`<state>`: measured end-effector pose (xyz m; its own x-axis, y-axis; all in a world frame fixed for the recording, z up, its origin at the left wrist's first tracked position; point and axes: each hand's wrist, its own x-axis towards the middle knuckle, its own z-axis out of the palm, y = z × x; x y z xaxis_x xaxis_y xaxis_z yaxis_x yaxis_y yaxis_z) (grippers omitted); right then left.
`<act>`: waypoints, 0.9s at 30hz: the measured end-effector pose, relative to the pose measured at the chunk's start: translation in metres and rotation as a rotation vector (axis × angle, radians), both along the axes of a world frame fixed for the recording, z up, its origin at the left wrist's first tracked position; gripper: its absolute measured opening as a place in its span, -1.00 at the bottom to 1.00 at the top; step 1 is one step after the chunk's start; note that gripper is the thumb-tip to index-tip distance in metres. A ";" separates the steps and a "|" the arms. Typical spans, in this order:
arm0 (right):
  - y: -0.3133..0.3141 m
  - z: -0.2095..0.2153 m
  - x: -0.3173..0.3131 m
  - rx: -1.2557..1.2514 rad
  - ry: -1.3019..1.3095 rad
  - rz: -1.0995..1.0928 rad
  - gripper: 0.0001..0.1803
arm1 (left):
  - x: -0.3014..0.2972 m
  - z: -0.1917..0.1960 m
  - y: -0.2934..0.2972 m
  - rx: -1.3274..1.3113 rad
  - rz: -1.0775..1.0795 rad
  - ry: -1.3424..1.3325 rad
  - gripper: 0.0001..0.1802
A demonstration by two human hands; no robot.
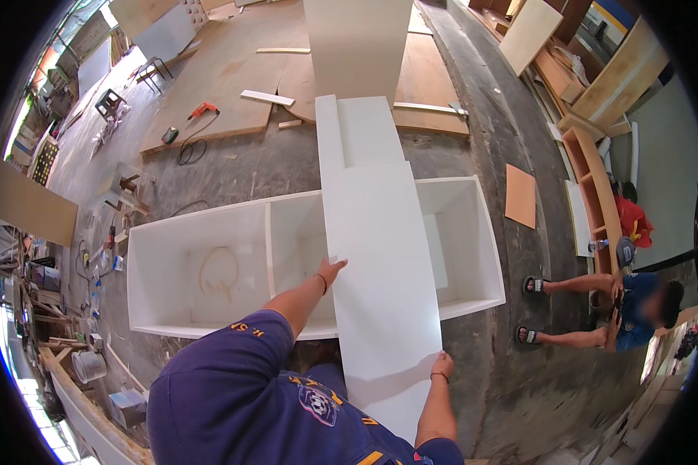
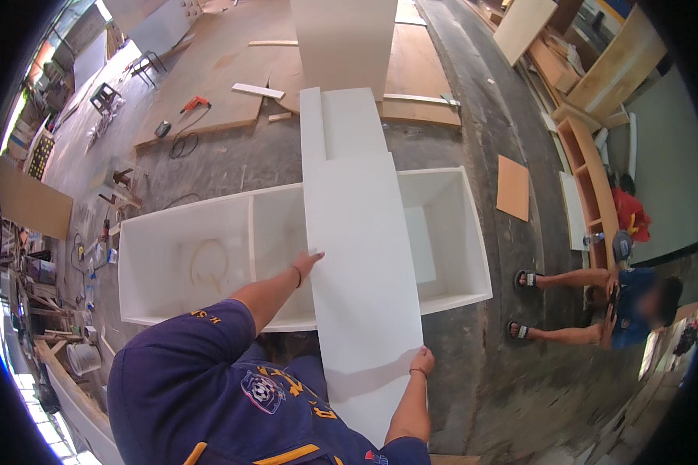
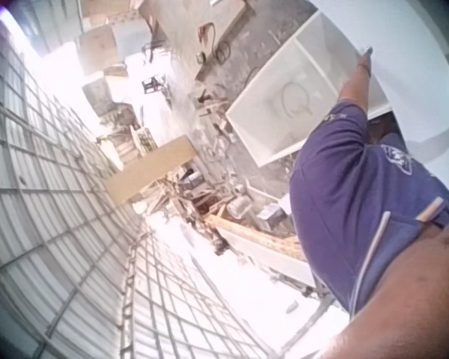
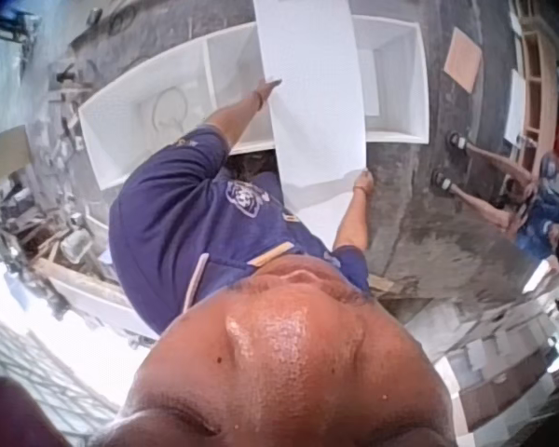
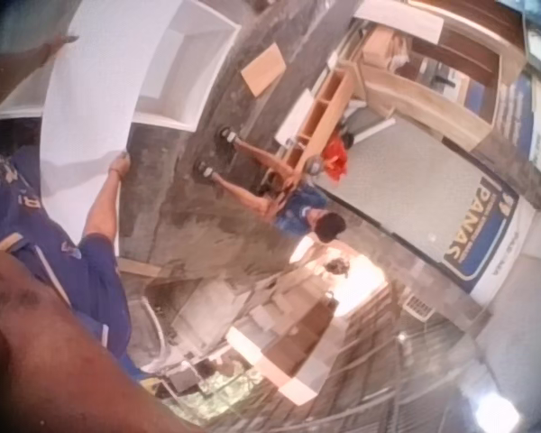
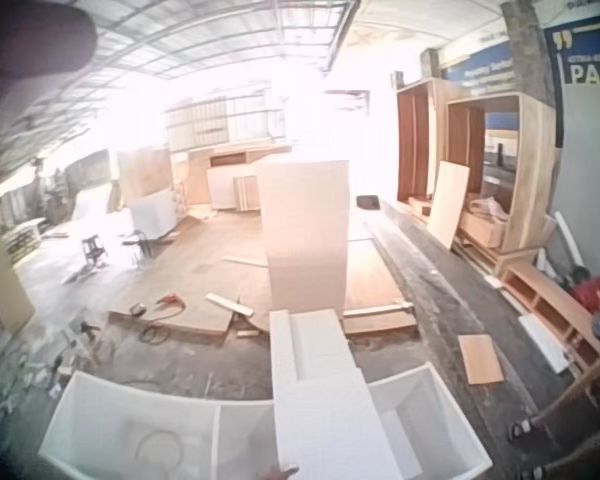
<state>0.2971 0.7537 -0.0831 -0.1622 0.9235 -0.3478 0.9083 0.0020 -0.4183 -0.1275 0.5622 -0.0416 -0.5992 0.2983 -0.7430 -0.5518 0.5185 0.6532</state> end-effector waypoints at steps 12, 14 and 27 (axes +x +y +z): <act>-0.059 0.008 0.002 0.156 -0.080 0.330 -0.56 | 0.135 0.021 -0.065 0.047 -0.221 -0.342 -0.10; -0.074 -0.012 -0.013 0.108 -0.079 0.361 -0.51 | 0.136 -0.026 -0.117 0.013 -0.371 -0.282 -0.12; -0.172 0.007 -0.081 -0.270 -0.336 1.130 -0.65 | 0.275 0.030 -0.441 -0.515 0.200 0.079 -0.21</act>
